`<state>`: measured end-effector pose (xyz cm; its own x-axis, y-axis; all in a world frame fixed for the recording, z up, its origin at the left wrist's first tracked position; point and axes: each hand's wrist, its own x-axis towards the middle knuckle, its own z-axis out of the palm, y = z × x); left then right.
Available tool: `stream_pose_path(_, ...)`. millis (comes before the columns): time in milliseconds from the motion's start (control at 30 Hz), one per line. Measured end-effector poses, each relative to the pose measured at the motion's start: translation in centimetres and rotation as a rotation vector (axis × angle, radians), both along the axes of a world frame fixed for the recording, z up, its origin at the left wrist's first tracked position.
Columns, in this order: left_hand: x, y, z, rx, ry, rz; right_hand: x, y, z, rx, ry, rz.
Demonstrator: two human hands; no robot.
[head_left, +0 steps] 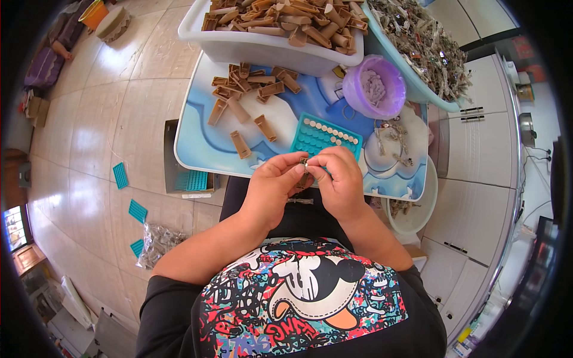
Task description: The person assembles small plastic and cardboard components by hand on a table.
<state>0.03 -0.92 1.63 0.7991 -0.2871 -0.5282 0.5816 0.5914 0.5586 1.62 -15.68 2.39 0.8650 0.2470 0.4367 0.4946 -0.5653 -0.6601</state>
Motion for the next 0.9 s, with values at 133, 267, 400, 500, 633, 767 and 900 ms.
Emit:
stream_pose_path(133, 0.1, 0.6, 0.2, -0.016, -0.010, 0.065, 0.4, 0.9, 0.0, -0.011, -0.030, 0.017)
stream_pose_path(267, 0.5, 1.8, 0.2, -0.011, -0.005, 0.140, 1.6, 1.6, 0.9, 0.010, 0.034, 0.170)
stream_pose_path(400, 0.7, 2.8, 0.1, -0.019, -0.032, 0.172, 4.3, 2.3, 1.7, -0.070, 0.027, 0.156)
stream_pose_path(500, 0.6, 3.1, 0.1, 0.021, -0.060, 0.188, 6.2, 4.3, 1.4, -0.252, 0.071, 0.135)
stream_pose_path(633, 0.8, 3.3, 0.6, 0.065, -0.107, 0.185, 8.1, 5.8, -0.1, -0.388, 0.061, 0.132)
stream_pose_path(767, 1.1, 3.4, 1.1, 0.048, -0.051, 0.242, 9.2, 5.8, 0.3, -0.496, 0.292, 0.182)
stream_pose_path(900, 1.3, 3.8, 1.2, -0.004, -0.047, 0.243, 8.0, 5.1, 3.2, -0.064, 0.630, 0.032)
